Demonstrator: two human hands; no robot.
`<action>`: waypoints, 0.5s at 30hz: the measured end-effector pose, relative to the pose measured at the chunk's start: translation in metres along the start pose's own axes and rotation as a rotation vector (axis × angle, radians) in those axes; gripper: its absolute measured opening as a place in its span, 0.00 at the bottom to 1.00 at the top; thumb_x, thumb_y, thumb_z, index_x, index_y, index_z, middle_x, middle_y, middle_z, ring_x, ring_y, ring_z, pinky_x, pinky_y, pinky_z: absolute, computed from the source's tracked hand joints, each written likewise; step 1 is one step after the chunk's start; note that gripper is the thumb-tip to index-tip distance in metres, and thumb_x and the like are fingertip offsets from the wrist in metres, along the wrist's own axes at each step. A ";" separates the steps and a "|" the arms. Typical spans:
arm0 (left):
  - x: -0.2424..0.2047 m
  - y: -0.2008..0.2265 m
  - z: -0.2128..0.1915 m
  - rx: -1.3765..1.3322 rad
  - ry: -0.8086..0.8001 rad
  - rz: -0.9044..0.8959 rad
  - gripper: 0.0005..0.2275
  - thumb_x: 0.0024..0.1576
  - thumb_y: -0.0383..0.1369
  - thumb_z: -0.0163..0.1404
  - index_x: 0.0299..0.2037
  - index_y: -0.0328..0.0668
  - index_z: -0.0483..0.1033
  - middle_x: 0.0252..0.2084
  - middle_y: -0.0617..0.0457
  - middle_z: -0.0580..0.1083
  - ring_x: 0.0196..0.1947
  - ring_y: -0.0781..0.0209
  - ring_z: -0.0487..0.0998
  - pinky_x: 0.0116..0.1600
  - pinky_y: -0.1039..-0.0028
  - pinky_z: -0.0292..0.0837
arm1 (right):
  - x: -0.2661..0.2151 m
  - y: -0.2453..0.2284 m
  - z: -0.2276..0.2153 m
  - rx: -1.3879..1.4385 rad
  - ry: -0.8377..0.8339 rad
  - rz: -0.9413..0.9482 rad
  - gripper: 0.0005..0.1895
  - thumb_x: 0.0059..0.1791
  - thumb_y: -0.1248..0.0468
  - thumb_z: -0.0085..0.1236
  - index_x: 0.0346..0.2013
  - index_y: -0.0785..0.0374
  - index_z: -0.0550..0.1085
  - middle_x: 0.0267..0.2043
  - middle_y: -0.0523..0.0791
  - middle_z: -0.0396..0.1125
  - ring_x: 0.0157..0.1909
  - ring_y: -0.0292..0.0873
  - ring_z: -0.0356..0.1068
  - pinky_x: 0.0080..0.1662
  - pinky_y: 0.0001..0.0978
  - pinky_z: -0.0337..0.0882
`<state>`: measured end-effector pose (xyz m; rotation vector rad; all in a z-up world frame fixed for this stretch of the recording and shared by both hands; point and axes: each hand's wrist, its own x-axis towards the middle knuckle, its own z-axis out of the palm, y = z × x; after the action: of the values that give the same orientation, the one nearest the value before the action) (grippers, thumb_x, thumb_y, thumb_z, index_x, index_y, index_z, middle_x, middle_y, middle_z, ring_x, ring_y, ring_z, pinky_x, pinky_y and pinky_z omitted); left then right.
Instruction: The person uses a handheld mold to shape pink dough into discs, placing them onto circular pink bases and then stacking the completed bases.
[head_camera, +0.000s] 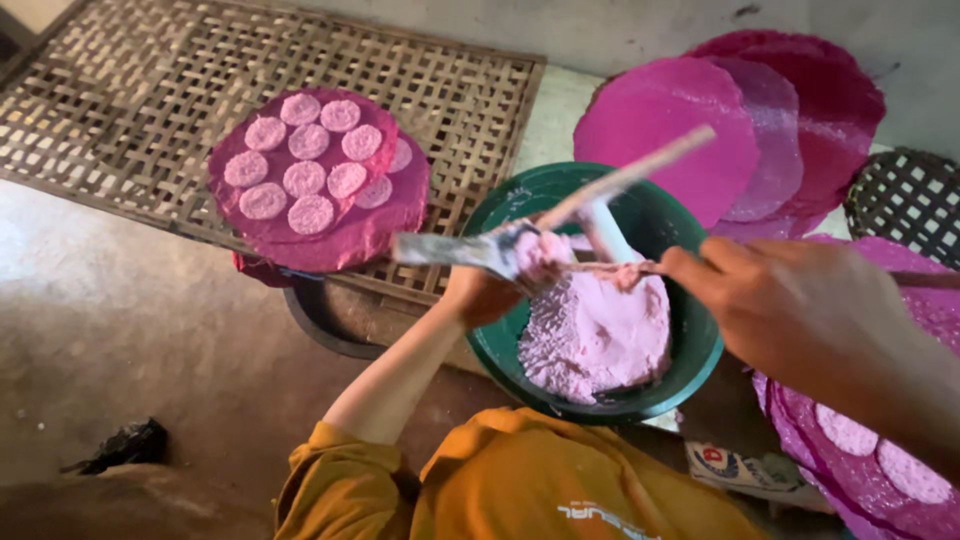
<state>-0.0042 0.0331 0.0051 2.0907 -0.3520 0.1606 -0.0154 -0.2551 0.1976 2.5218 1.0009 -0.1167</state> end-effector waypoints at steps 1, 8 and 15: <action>0.004 0.005 0.007 -0.014 -0.014 0.024 0.17 0.58 0.42 0.52 0.53 0.43 0.74 0.46 0.53 0.77 0.44 0.62 0.78 0.49 0.69 0.77 | 0.007 -0.002 -0.004 0.024 0.046 -0.049 0.26 0.49 0.66 0.49 0.62 0.53 0.71 0.37 0.41 0.71 0.28 0.40 0.74 0.23 0.33 0.73; -0.002 0.018 0.023 0.392 0.245 0.414 0.17 0.57 0.44 0.54 0.53 0.46 0.74 0.53 0.48 0.75 0.50 0.52 0.77 0.52 0.66 0.76 | 0.046 -0.068 -0.054 -0.113 0.111 -0.275 0.15 0.50 0.62 0.48 0.49 0.61 0.73 0.38 0.47 0.72 0.32 0.47 0.76 0.30 0.37 0.75; -0.008 -0.024 -0.010 0.685 0.205 0.314 0.12 0.62 0.34 0.56 0.50 0.39 0.72 0.46 0.50 0.73 0.43 0.64 0.76 0.46 0.73 0.77 | -0.020 0.005 -0.012 -0.161 -0.040 0.073 0.26 0.50 0.64 0.48 0.63 0.43 0.69 0.32 0.35 0.69 0.27 0.33 0.73 0.27 0.29 0.72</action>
<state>-0.0035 0.0545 -0.0117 2.6415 -0.5544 0.7667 -0.0277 -0.2661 0.2153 2.3964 0.8653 -0.0625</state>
